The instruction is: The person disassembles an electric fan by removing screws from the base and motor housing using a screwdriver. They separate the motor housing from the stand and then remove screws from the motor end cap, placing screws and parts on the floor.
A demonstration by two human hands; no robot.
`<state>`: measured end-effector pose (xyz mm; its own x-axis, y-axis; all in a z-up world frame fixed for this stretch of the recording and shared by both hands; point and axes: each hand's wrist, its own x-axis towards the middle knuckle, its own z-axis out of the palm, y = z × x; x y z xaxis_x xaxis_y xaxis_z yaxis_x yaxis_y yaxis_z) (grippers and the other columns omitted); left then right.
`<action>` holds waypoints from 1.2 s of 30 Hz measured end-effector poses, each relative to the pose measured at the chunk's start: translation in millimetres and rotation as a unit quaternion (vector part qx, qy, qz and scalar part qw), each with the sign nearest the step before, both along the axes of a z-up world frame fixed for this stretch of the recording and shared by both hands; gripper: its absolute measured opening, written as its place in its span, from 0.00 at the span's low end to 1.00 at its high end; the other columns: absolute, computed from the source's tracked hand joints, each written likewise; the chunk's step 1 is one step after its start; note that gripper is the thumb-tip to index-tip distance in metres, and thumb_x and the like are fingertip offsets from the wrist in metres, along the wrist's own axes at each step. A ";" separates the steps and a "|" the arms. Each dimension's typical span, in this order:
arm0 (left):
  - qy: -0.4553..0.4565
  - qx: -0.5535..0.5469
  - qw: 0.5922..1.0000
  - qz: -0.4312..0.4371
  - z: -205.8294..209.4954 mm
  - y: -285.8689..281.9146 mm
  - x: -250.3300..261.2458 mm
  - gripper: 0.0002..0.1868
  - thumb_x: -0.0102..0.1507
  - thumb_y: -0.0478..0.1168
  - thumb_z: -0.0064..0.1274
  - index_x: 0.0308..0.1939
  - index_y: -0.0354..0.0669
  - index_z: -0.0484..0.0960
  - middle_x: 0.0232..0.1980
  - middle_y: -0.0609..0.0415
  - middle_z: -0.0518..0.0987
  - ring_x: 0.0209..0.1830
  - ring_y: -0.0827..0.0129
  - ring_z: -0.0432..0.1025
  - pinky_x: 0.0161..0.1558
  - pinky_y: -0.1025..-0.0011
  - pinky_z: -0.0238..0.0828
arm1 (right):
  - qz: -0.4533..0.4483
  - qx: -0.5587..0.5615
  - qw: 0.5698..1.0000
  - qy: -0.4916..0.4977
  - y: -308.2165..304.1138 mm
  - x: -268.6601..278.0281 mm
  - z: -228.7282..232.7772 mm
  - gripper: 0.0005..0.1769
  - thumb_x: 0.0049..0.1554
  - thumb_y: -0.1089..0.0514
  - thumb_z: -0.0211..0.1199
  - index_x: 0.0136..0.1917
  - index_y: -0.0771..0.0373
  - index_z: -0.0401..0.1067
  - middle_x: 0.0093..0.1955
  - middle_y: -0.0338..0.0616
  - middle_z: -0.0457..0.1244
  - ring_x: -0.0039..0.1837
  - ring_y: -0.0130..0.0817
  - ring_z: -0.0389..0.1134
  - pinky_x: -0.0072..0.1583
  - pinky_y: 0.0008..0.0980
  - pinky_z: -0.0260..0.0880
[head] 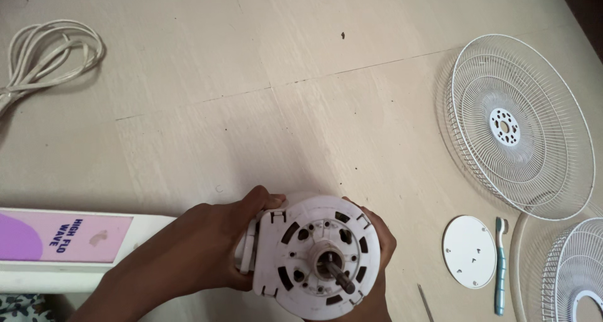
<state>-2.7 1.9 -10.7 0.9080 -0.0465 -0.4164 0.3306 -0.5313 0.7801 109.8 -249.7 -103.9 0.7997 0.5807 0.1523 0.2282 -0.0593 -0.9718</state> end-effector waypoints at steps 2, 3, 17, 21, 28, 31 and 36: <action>0.069 0.017 0.997 0.002 3.3 -0.7 1.2 0.50 0.46 0.50 0.73 0.68 0.63 0.62 0.50 0.55 0.85 0.44 0.54 0.81 0.46 0.59 0.79 | 0.014 0.001 1.000 -0.007 2.6 -1.5 8.2 0.72 0.37 0.54 0.84 0.79 0.63 0.35 0.79 0.64 0.49 0.75 0.49 0.63 0.70 0.48 0.69; 0.075 0.020 0.997 0.003 5.8 -0.8 1.8 0.50 0.46 0.50 0.73 0.68 0.63 0.62 0.49 0.54 0.85 0.44 0.54 0.81 0.46 0.59 0.79 | 0.021 0.005 1.000 -0.014 3.9 -4.4 12.1 0.74 0.36 0.54 0.84 0.79 0.63 0.34 0.80 0.64 0.49 0.75 0.49 0.63 0.70 0.48 0.69; 0.019 0.031 0.999 0.019 13.2 1.1 2.1 0.51 0.44 0.46 0.74 0.69 0.72 0.65 0.50 0.59 0.86 0.51 0.57 0.81 0.51 0.60 0.80 | -0.080 -0.065 0.986 -0.130 12.0 -62.3 30.0 0.82 0.28 0.53 0.90 0.82 0.59 0.36 0.79 0.60 0.47 0.76 0.50 0.62 0.73 0.47 0.71; 0.021 0.048 0.999 0.001 11.5 1.5 7.8 0.51 0.43 0.47 0.76 0.67 0.72 0.66 0.53 0.60 0.85 0.53 0.60 0.80 0.55 0.60 0.77 | -0.049 -0.210 0.954 -0.207 10.4 -59.0 82.8 0.83 0.25 0.49 0.90 0.81 0.61 0.39 0.80 0.61 0.46 0.78 0.55 0.57 0.73 0.49 0.63; -0.005 0.078 0.997 -0.010 12.3 3.4 5.7 0.51 0.45 0.46 0.75 0.68 0.71 0.65 0.49 0.56 0.85 0.49 0.59 0.80 0.51 0.57 0.77 | 0.038 -0.349 0.893 -0.281 41.0 -44.0 128.2 0.79 0.26 0.45 0.89 0.79 0.64 0.43 0.72 0.61 0.52 0.71 0.59 0.60 0.66 0.50 0.67; -0.015 0.077 0.997 -0.011 14.9 3.7 4.7 0.51 0.46 0.45 0.73 0.69 0.70 0.63 0.46 0.53 0.85 0.46 0.58 0.81 0.49 0.57 0.77 | 0.087 -0.342 0.883 -0.310 41.8 -30.5 134.2 0.74 0.27 0.45 0.87 0.77 0.65 0.48 0.71 0.60 0.53 0.70 0.59 0.61 0.66 0.49 0.69; 0.011 0.093 0.995 -0.017 21.0 4.6 5.9 0.53 0.47 0.42 0.71 0.73 0.72 0.60 0.45 0.52 0.85 0.45 0.56 0.82 0.48 0.56 0.78 | 0.144 -0.360 0.871 -0.302 46.0 -14.4 141.3 0.72 0.27 0.46 0.85 0.76 0.67 0.49 0.69 0.60 0.54 0.67 0.58 0.62 0.64 0.48 0.68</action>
